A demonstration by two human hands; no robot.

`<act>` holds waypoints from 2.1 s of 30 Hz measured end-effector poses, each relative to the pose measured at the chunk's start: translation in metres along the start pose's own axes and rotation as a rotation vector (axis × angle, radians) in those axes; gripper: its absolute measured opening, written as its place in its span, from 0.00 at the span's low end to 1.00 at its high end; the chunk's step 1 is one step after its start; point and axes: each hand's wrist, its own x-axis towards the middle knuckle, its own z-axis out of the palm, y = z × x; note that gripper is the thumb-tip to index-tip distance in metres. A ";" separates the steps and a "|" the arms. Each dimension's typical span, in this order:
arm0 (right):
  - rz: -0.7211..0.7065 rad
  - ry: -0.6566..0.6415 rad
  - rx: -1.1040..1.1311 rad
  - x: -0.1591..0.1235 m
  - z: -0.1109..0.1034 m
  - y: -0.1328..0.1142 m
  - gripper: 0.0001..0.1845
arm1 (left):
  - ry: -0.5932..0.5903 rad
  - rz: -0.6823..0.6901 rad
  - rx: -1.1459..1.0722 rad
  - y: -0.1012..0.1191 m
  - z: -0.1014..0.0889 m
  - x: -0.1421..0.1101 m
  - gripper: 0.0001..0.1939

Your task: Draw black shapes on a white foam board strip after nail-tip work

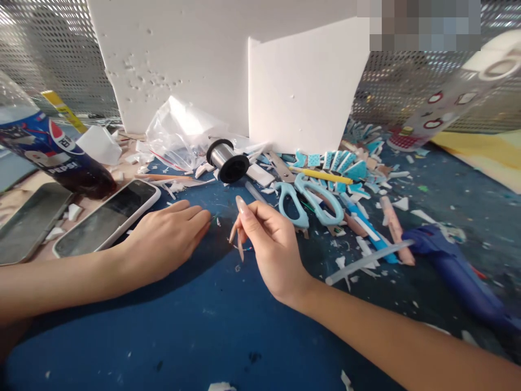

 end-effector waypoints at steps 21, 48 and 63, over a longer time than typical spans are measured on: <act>-0.212 -0.220 -0.259 -0.012 -0.002 -0.013 0.18 | -0.027 -0.376 -1.644 0.011 0.011 -0.008 0.17; -0.309 -0.195 -0.409 -0.011 -0.002 -0.012 0.15 | -0.049 -0.429 -1.689 0.011 0.009 -0.005 0.18; -0.333 -0.195 -0.425 -0.010 -0.001 -0.012 0.13 | -0.050 -0.453 -1.690 0.011 0.010 -0.004 0.19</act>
